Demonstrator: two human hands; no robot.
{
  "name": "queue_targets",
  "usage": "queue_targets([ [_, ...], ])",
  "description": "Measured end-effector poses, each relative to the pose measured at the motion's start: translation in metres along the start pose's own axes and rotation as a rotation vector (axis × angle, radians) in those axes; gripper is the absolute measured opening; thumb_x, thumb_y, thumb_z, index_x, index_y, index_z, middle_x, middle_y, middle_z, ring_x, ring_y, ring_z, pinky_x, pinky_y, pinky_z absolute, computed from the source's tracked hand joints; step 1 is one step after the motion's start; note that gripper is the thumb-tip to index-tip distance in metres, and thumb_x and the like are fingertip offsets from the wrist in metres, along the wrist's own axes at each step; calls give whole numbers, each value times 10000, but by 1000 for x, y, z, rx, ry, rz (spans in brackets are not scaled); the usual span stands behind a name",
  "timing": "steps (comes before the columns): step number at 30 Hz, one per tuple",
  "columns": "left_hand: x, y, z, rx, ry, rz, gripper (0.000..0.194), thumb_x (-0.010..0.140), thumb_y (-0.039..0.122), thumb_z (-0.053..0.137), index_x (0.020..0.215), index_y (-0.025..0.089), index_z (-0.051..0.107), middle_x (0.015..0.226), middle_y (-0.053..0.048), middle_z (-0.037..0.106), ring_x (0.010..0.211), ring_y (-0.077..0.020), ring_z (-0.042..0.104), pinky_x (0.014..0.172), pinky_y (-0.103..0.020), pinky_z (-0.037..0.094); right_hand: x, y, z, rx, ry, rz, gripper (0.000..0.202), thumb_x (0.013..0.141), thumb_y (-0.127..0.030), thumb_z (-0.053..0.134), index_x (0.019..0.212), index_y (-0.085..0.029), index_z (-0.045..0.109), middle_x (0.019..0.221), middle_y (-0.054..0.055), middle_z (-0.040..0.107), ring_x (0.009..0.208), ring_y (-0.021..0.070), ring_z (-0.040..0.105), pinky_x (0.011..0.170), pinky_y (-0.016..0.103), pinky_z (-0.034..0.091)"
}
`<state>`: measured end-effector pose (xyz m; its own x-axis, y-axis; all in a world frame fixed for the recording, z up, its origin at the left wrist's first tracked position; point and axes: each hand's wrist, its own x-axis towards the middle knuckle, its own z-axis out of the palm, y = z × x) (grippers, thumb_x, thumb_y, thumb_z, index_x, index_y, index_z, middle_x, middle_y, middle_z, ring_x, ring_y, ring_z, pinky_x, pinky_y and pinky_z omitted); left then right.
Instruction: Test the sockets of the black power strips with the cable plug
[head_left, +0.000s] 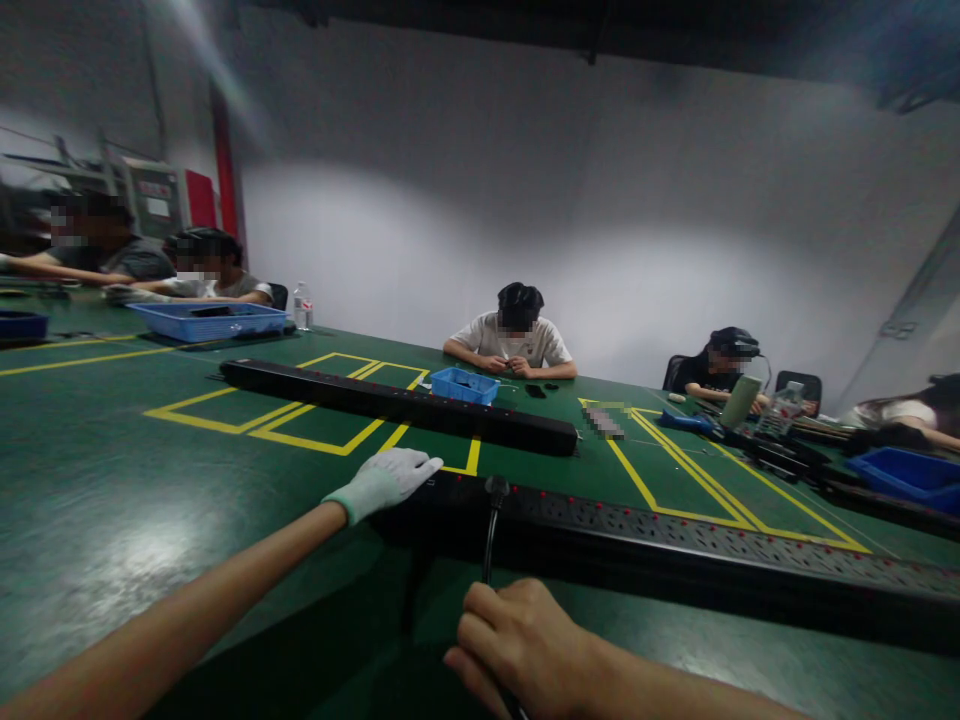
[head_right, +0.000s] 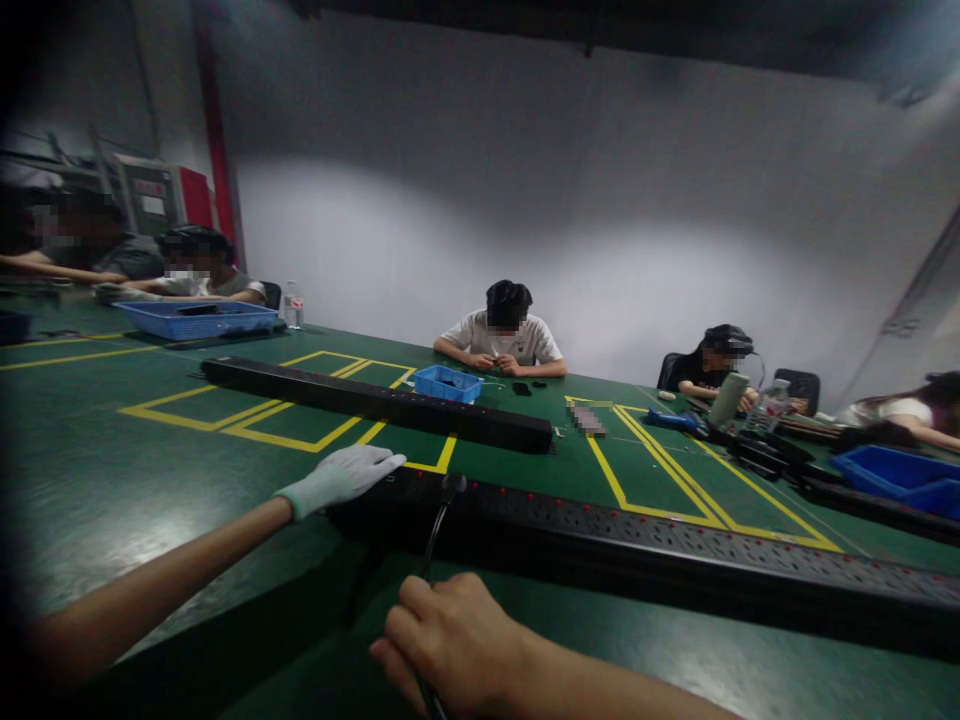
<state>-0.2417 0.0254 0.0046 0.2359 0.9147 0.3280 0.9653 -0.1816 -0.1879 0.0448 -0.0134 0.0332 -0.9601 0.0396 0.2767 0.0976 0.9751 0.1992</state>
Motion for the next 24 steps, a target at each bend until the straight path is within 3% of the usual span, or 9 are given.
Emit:
queue_targets([
  [4,0,0,-1,-2,-5,-8,348,880,173,341,1159,241,539,1032,-85,632,921,-204,597,813,-336,447,-2,-7,5,62,-36,-17,194,877,-335,469,757,-196,532,743,-10,553,489,85,453,410,237,234],
  [8,1,1,-3,8,-8,-7,337,889,183,337,1146,235,548,1020,-91,635,915,-209,599,808,-338,447,12,20,-25,207,13,-73,337,899,-383,423,636,-179,478,613,-37,470,476,71,391,433,235,215],
  [10,1,2,-4,14,-13,0,343,892,181,328,1151,233,547,1026,-93,634,916,-217,601,805,-345,447,21,35,-47,397,128,60,427,955,-354,266,596,-175,409,588,-34,431,503,70,389,471,214,262],
  [12,1,2,-5,19,-19,7,346,895,180,322,1150,234,549,1029,-90,633,914,-220,603,802,-346,448,29,44,-64,529,239,287,482,978,-354,124,575,-186,329,533,-45,347,461,69,335,454,207,259],
  [14,1,2,-6,22,-24,9,343,898,185,321,1146,235,551,1032,-89,633,910,-221,605,797,-347,450,32,42,-67,558,290,334,482,978,-352,101,572,-191,308,523,-46,334,458,70,335,457,206,264],
  [16,1,3,-7,22,-26,6,340,896,186,329,1150,235,548,1037,-92,633,910,-222,605,796,-350,452,28,29,-52,465,221,169,454,967,-347,195,580,-181,365,555,-34,406,492,73,385,479,207,275],
  [19,1,3,-8,22,-29,-1,334,888,176,349,1150,236,546,1034,-93,634,914,-222,604,798,-351,453,14,4,-6,174,3,-58,385,923,-389,346,624,-185,478,571,-30,478,451,80,370,437,220,211],
  [22,1,3,-8,22,-35,-4,335,884,164,359,1156,238,540,1036,-89,632,919,-214,603,801,-338,451,-1,-11,31,11,-82,-69,382,919,-425,355,672,-190,526,625,-17,538,411,85,355,394,233,143],
  [24,1,4,-9,25,-42,-4,337,886,163,358,1163,237,535,1044,-91,628,921,-214,600,798,-335,450,-3,-12,31,10,-92,-64,365,916,-421,365,686,-191,531,636,-18,544,415,86,364,395,241,134],
])
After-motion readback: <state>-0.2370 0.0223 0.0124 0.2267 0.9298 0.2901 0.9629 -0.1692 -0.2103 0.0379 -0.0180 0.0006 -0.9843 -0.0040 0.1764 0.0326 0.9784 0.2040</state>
